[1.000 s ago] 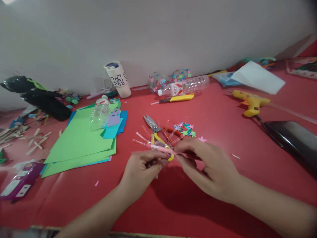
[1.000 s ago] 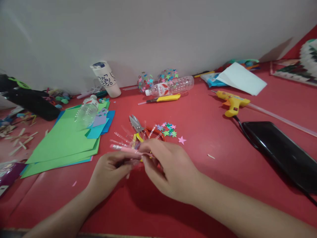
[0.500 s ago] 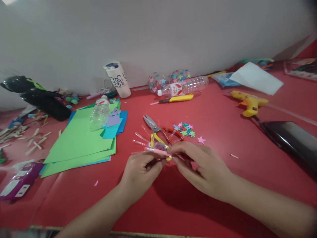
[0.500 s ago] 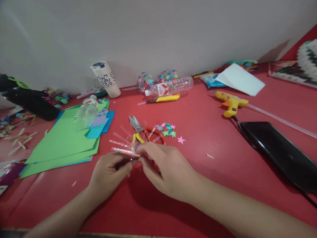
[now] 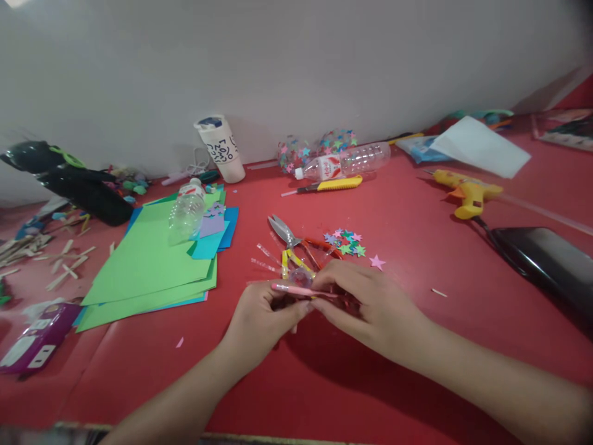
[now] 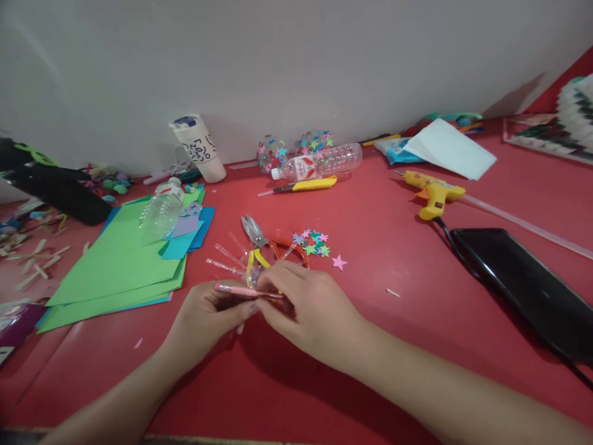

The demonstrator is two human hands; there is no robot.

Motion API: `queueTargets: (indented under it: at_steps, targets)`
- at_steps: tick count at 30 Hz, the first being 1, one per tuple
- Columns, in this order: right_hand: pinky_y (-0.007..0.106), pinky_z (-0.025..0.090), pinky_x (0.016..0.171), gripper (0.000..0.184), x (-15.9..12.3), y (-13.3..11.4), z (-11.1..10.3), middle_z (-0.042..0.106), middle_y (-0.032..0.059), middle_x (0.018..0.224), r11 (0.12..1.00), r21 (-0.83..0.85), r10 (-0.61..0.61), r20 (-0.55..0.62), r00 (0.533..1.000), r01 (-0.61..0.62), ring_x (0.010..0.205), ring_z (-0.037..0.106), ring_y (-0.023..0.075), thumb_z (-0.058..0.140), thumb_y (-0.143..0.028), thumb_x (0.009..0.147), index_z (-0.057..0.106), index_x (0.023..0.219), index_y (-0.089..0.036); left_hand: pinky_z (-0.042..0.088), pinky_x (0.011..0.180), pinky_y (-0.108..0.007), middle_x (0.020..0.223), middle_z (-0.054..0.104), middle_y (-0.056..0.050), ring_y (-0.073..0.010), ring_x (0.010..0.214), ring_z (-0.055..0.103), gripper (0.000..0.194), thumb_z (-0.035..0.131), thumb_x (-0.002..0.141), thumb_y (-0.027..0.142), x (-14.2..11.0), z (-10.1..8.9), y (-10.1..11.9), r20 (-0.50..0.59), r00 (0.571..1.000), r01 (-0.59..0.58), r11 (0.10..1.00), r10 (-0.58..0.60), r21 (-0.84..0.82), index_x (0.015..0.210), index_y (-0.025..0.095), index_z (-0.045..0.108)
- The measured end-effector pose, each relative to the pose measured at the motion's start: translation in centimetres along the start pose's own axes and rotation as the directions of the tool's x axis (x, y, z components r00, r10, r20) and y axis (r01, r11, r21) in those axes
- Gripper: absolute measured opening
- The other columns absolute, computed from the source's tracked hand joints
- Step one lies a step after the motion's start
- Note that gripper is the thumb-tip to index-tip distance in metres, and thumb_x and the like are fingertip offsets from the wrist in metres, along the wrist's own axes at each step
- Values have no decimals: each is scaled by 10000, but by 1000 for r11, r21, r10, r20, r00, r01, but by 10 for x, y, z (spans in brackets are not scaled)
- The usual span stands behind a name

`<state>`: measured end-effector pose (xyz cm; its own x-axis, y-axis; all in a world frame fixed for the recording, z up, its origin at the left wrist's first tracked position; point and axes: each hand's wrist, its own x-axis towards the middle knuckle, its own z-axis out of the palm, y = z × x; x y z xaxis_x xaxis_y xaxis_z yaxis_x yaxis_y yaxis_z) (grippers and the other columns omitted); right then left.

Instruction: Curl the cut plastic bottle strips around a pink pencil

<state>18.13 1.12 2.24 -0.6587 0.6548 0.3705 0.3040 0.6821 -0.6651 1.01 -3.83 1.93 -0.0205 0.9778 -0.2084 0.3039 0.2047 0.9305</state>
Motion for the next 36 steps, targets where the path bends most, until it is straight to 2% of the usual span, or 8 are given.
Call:
queueTargets:
  at_steps: [9,11,13,15,17,20,28,36]
  targets:
    - [201,338,526,66,-3,-4,1,548,-14,708,999,-42,1,-39,999,-3,578,458,87,519,-108,793,530,776,-171,419,464,-171,703,634,7,-73,515,526,121,619,703,163,-4,-4,4,-115,962,-241,967,249,79,822,163,645]
    - [201,343,526,72,-4,-6,1,549,-11,724,999,-52,-4,-42,999,1,571,457,84,509,-105,799,525,784,-173,413,463,-167,768,633,3,-65,523,507,222,586,730,116,-9,-7,4,-191,880,-385,889,434,247,938,185,625]
    - [203,354,528,70,-5,-6,0,564,5,783,998,-67,-22,-46,999,19,578,466,84,501,-108,803,525,805,-174,427,492,-174,852,608,-12,-57,537,482,284,578,741,76,-14,-11,4,-212,721,-536,725,660,433,1001,185,602]
    - [206,365,532,76,-5,-7,1,572,27,856,996,-77,-42,-46,998,39,606,480,91,492,-109,804,527,829,-172,464,574,-187,927,594,-41,-78,648,531,272,594,732,46,-18,-12,4,-132,568,-614,526,812,589,975,169,614]
    - [211,370,537,76,-4,-7,1,563,35,865,997,-73,-42,-39,998,39,632,487,102,488,-108,797,525,822,-170,489,681,-214,952,603,-64,-119,786,576,231,602,743,52,-20,-10,3,3,519,-632,381,855,675,950,152,627]
    - [220,359,535,81,-3,-8,2,527,18,782,999,-39,9,-34,999,-10,626,470,111,494,-94,766,506,761,-174,493,760,-256,941,641,-78,-158,854,596,197,601,778,101,-18,-6,1,110,527,-615,289,842,733,970,135,626]
    - [214,313,506,142,-2,-11,3,478,-15,696,988,88,135,-40,990,-131,574,420,96,499,-64,716,445,674,-189,505,698,-302,927,685,-78,-188,792,622,200,587,798,125,-16,-4,-2,151,530,-545,199,835,814,996,139,611]
    - [183,321,451,162,3,-15,2,440,-53,613,887,335,309,79,948,-317,500,382,71,517,-53,732,464,653,-184,485,635,-336,841,696,-85,-200,711,619,175,596,790,106,-15,-3,-2,151,475,-515,135,867,847,964,127,602]
